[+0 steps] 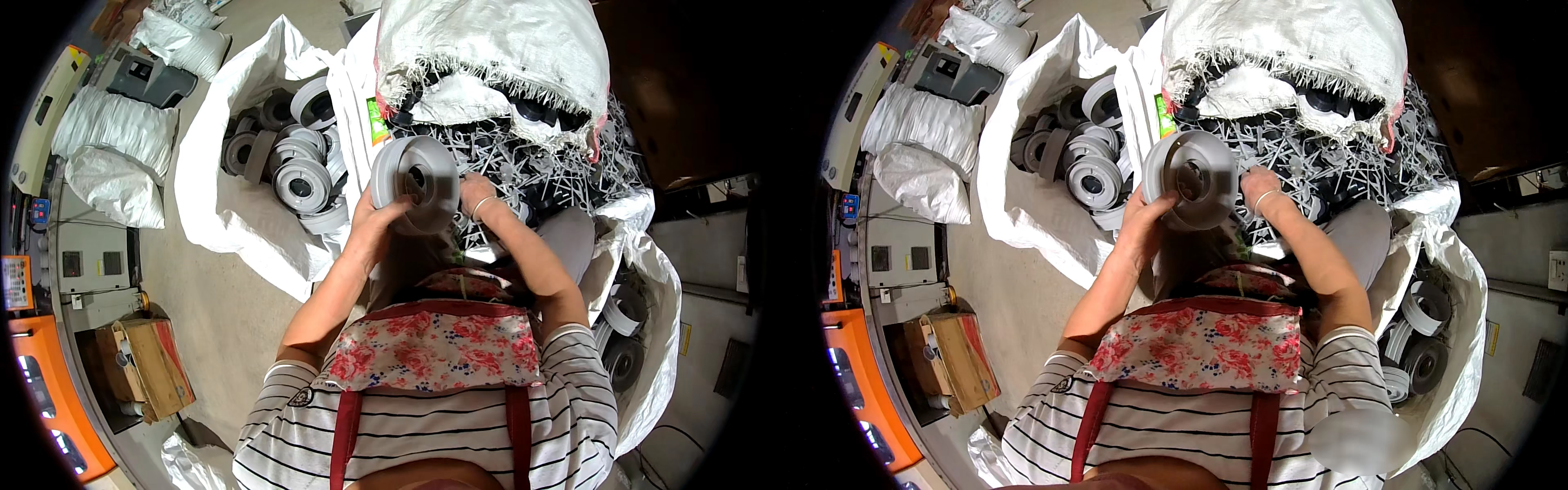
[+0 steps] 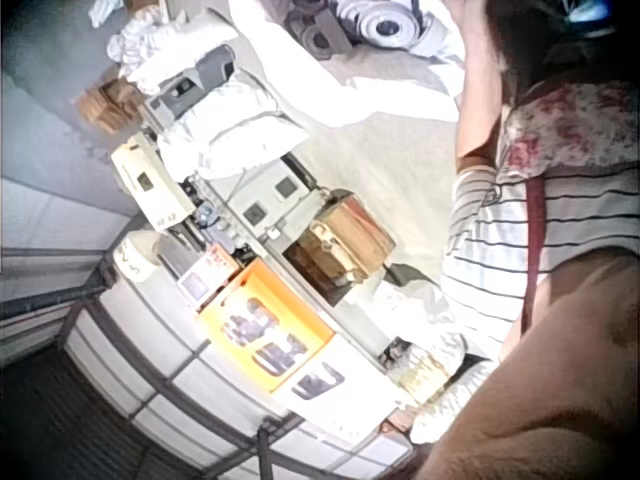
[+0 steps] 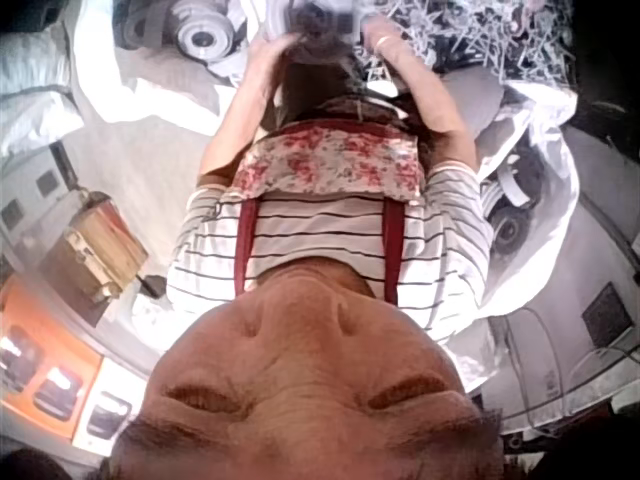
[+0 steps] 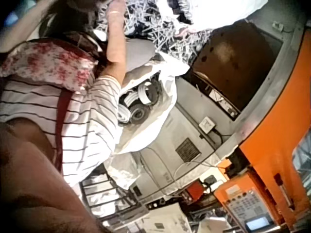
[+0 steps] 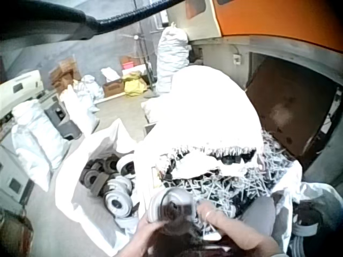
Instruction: The person repeatedly picks up grey plastic rings from a large white sack filled with shredded plastic waste. They inspect each ring by hand and place them into a second white sack. The process is repetitive and involves handling individual items one at a time.
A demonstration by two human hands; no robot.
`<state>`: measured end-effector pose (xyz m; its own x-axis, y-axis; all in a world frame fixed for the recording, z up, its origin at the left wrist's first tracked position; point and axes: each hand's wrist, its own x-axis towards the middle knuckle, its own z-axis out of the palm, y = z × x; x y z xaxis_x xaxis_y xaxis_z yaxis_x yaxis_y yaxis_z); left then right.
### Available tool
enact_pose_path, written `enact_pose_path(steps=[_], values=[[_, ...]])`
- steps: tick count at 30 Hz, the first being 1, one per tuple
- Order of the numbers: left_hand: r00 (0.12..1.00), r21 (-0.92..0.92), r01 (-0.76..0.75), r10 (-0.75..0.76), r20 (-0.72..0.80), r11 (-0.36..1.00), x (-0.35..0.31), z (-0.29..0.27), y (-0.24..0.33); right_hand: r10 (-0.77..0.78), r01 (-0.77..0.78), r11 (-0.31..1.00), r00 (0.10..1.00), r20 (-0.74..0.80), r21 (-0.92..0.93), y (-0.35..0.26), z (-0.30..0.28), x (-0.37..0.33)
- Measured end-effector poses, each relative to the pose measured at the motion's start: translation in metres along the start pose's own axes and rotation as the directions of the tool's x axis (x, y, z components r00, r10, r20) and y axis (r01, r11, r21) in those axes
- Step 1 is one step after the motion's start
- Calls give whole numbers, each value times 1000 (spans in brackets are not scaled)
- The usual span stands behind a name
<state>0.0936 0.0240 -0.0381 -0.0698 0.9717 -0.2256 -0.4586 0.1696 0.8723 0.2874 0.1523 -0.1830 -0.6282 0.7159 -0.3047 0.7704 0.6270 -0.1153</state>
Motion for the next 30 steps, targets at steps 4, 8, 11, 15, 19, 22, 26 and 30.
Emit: enact_pose_path(steps=[4,8,11,15,19,22,26,30], values=[[999,26,12,-11,-44,1000,5,-10,-14,104,-71,988,961,-257,134,11,-17,-19],[997,-12,60,-59,56,998,14,1,-25,132,172,923,698,-704,344,-9,-86,-78],[981,-141,132,-110,158,981,10,22,-22,294,116,589,891,-346,800,-39,-102,-94],[972,-139,152,-123,200,979,4,25,-17,110,215,494,946,-306,842,-36,-112,-94],[982,-47,118,-110,152,992,2,12,-22,-140,405,867,757,-638,290,-43,-122,-86],[966,65,207,-214,147,976,7,2,-15,-134,414,827,802,-581,381,-43,-119,-86],[949,118,262,-278,149,958,8,3,0,-265,417,900,751,-605,124,-45,-95,-89],[945,146,228,-255,203,963,7,7,2,-308,521,831,725,-616,197,-37,-97,-92]])
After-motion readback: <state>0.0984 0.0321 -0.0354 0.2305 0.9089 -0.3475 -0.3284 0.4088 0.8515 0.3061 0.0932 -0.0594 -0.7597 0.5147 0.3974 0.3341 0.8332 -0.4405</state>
